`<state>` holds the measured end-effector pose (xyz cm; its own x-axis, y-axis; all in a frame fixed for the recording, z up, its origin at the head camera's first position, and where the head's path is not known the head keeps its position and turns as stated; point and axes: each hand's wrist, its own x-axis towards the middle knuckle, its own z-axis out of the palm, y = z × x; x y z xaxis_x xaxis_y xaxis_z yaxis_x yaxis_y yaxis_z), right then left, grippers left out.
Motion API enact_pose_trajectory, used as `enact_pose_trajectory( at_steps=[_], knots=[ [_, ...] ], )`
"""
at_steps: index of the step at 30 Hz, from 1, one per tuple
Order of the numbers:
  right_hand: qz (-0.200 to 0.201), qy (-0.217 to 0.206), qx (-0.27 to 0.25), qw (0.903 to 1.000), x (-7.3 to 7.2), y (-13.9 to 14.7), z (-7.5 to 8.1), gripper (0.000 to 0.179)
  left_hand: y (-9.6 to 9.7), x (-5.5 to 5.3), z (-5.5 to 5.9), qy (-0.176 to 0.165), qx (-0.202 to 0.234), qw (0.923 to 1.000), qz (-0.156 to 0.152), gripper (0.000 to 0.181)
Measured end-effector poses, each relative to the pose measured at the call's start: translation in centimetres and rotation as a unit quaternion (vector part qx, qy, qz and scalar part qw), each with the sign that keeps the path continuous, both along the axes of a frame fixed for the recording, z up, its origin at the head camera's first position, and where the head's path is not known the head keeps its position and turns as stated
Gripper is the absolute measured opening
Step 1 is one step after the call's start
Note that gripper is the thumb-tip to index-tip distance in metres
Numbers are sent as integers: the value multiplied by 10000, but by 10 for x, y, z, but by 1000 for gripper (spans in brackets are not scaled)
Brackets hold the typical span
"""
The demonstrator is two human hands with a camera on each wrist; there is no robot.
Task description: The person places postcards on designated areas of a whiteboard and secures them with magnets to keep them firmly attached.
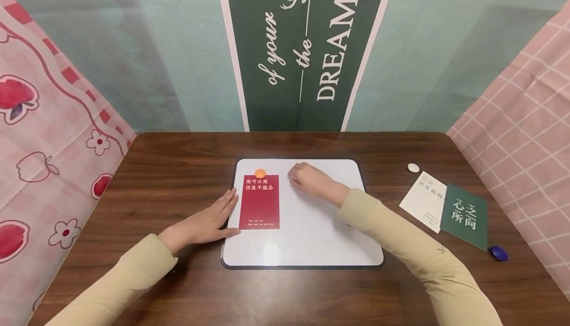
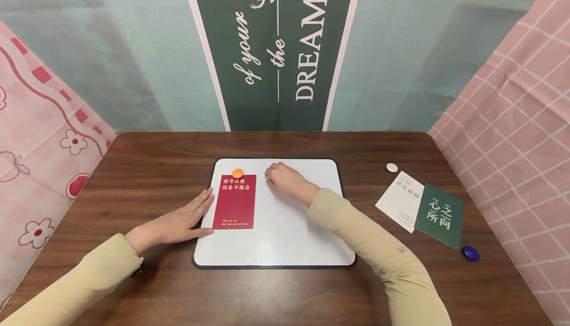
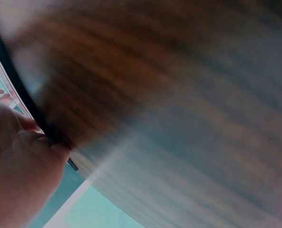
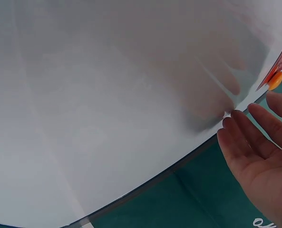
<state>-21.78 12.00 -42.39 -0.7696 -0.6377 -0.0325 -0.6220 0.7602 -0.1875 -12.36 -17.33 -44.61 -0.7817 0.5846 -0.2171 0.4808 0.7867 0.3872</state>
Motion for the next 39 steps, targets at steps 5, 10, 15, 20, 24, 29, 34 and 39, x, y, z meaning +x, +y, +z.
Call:
enact_pose_trajectory(
  at_steps=[5,10,15,20,24,29,34,39],
  knots=[
    [38,-58,-11,10000,2,7,2,28,0,0,0,4,16,10000,-13,91],
    [74,-54,-25,10000,4,15,6,27,0,0,1,-34,31,10000,17,91],
    [82,-57,35,9999,6,23,9,25,0,0,2,-52,41,10000,21,90],
    [16,-104,91,9999,9,30,10,25,0,0,3,-68,47,10000,25,91],
    [-1,-54,-28,10000,12,36,10,24,0,0,3,-80,51,10000,22,91],
    [67,16,-147,9999,13,44,10,22,0,-1,3,-89,23,10000,32,91],
    [98,78,-147,9998,14,53,11,20,-1,-2,4,-103,10,9999,41,92],
    [143,214,-195,9995,15,62,13,19,-1,-2,5,-127,-17,9999,60,92]
  ],
)
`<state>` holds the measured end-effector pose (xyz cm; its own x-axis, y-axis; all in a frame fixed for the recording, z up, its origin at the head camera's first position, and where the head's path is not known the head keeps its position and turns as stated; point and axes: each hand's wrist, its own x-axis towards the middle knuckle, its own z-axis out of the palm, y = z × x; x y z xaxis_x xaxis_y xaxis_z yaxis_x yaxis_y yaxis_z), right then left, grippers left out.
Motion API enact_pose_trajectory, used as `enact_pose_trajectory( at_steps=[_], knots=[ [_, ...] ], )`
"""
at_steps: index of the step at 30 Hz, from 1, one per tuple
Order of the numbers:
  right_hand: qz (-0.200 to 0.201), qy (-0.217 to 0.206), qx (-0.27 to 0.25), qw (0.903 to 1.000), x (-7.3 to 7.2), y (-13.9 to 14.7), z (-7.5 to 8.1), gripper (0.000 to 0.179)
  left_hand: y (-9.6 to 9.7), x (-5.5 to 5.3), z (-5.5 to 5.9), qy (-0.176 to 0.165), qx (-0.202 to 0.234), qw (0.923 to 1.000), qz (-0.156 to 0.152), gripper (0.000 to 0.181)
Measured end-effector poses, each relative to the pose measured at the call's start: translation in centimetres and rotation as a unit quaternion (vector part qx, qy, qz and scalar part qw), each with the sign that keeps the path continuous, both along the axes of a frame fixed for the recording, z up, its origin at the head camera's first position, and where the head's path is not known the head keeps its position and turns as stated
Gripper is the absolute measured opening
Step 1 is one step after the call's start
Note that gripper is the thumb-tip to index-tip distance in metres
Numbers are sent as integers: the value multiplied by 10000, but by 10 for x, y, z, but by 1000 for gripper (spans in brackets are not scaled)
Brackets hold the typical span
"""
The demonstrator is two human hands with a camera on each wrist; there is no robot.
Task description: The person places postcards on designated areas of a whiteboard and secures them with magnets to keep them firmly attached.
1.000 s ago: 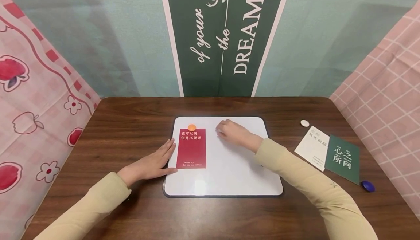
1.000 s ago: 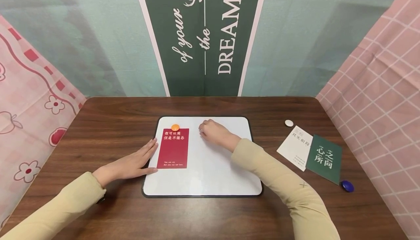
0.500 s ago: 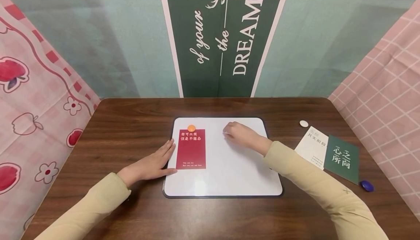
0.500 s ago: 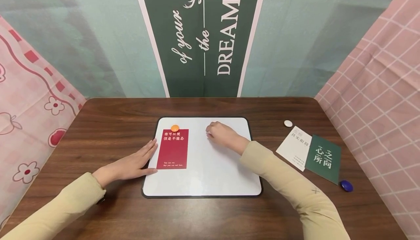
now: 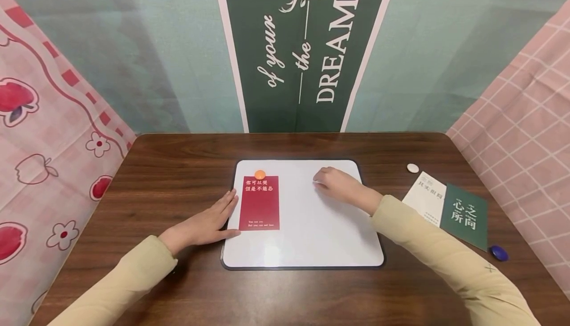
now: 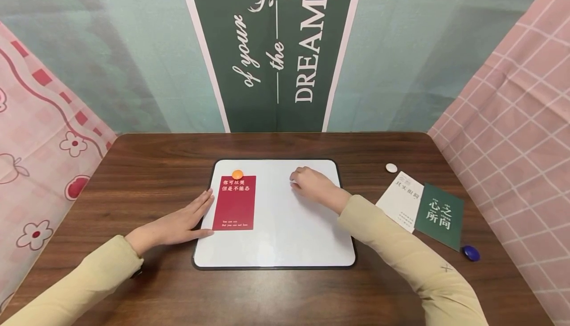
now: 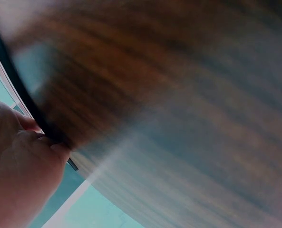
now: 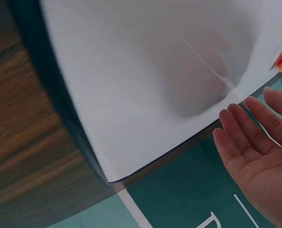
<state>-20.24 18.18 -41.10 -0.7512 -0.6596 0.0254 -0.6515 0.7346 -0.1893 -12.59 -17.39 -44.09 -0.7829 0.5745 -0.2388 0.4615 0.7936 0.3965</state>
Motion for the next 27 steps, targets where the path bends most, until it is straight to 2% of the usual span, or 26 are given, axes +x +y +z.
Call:
enact_pose_trajectory(
  at_steps=[10,27],
  knots=[
    [-94,97,-214,9997,4,14,3,18,0,0,1,36,62,10000,-49,91],
    [-657,22,-188,9977,7,46,5,20,0,1,0,12,53,10000,-25,91]
  ],
)
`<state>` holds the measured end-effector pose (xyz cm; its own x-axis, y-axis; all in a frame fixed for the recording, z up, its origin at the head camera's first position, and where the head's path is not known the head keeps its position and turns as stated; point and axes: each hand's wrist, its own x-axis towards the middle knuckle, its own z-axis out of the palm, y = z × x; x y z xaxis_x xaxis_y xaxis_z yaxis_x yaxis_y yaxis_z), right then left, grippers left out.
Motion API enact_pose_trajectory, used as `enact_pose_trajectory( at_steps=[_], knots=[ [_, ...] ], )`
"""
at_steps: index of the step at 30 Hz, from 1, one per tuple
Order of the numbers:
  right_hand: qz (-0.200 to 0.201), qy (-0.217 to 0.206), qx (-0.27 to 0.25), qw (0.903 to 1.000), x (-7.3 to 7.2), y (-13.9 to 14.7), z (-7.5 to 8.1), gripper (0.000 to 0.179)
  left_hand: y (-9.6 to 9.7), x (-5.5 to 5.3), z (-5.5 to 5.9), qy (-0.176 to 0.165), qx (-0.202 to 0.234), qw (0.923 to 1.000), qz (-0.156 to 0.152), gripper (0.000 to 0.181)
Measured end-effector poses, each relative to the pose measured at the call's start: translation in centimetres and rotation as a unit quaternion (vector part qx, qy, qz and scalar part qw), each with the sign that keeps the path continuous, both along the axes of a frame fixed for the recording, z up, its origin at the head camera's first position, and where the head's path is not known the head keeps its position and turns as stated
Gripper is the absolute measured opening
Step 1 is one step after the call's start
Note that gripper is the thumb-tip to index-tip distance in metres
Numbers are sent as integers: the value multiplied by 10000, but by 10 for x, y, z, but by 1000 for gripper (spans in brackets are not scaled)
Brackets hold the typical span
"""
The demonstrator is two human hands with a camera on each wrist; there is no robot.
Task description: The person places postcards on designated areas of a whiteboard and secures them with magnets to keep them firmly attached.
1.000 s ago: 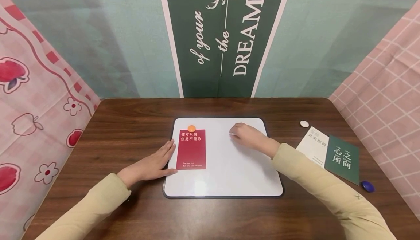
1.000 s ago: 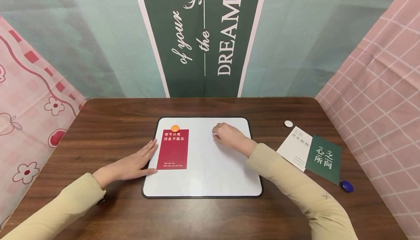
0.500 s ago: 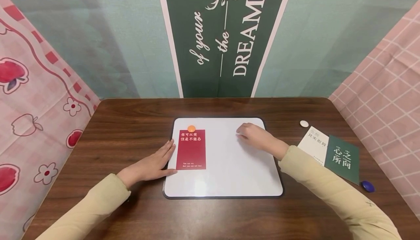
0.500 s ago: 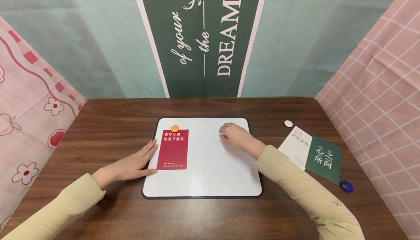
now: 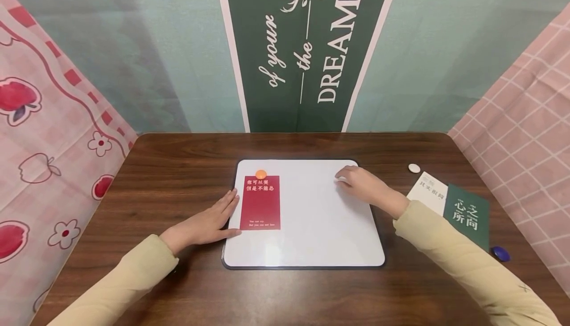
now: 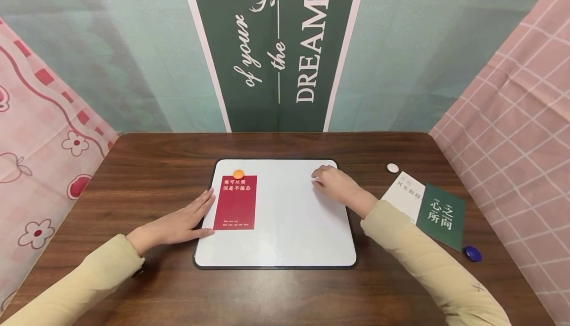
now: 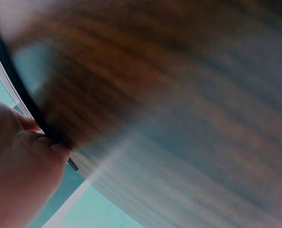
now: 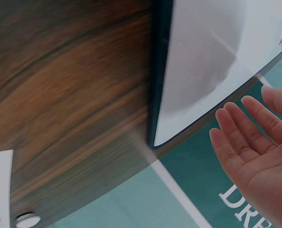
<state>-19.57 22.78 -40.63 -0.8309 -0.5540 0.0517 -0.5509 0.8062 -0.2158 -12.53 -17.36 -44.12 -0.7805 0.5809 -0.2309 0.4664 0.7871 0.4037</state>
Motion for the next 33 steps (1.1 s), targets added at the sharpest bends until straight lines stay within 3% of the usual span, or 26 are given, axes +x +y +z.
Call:
enact_pose_trajectory(
  at_steps=[15,33],
  knots=[
    [-639,-322,-127,9974,7,28,1,24,1,1,-2,63,15,10000,-8,91],
    [-748,65,-422,9963,14,61,-2,23,1,2,-1,12,26,10000,23,91]
  ],
)
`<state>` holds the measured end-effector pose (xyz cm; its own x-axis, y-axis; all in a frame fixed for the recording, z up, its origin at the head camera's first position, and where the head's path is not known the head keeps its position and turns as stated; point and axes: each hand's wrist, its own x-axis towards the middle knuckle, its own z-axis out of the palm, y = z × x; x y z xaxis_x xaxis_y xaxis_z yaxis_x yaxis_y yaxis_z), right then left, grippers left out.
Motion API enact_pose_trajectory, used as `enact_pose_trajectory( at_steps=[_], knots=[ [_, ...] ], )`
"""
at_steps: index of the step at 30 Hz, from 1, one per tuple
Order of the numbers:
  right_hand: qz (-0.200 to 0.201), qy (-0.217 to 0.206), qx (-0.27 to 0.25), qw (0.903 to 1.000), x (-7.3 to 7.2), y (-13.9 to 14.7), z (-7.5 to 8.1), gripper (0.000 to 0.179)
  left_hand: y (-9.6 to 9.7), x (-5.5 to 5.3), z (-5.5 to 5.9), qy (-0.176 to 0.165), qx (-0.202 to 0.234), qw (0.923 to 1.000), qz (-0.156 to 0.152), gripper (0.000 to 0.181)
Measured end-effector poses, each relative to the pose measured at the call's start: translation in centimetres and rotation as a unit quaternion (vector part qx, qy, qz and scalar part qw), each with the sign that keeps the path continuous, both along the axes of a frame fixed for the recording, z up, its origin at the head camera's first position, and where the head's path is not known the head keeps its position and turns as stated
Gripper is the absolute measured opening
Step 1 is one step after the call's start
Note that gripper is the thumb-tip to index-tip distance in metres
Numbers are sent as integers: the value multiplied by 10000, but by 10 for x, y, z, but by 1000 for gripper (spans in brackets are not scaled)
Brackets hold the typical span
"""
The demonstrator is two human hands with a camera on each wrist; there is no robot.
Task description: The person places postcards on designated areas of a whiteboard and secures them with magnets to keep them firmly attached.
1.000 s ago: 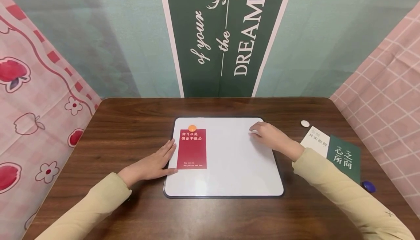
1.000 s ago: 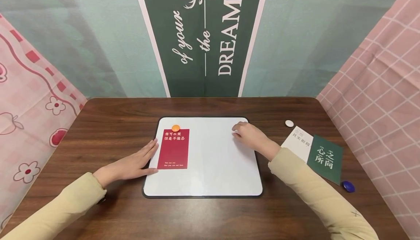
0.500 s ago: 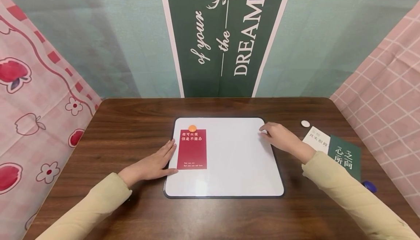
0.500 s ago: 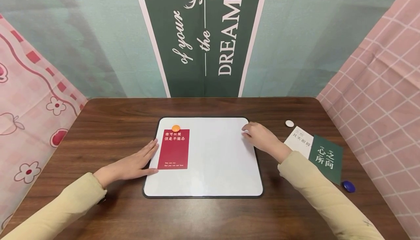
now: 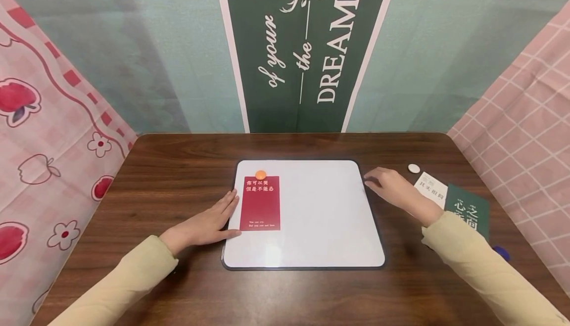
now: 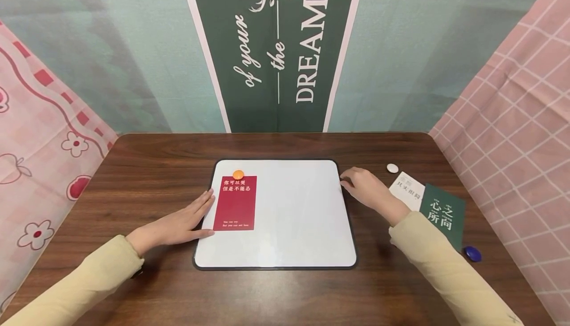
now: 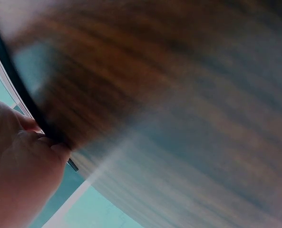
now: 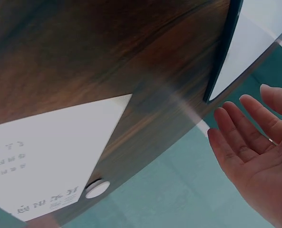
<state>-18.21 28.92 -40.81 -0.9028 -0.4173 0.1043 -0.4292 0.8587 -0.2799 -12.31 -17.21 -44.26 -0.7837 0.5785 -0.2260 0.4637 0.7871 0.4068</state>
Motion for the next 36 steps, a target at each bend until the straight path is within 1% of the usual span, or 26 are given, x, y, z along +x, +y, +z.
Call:
enact_pose_trajectory(
  at_steps=[2,8,15,20,29,36],
  knots=[
    [-6,12,-38,10000,1,3,0,23,0,0,0,3,-8,10000,6,91],
    [-197,-99,-11,9998,6,13,1,24,0,0,-1,-20,-11,10000,14,91],
    [-280,28,-91,9996,10,24,1,23,0,1,0,-22,-14,10000,25,91],
    [-437,8,-134,9990,11,31,2,25,0,0,1,-25,-34,10000,42,91],
    [-471,-43,-185,9987,14,46,5,26,1,-1,0,-36,-31,10000,14,91],
    [-651,-58,-152,9977,17,57,7,26,1,-1,1,-23,-36,10000,22,91]
  ],
)
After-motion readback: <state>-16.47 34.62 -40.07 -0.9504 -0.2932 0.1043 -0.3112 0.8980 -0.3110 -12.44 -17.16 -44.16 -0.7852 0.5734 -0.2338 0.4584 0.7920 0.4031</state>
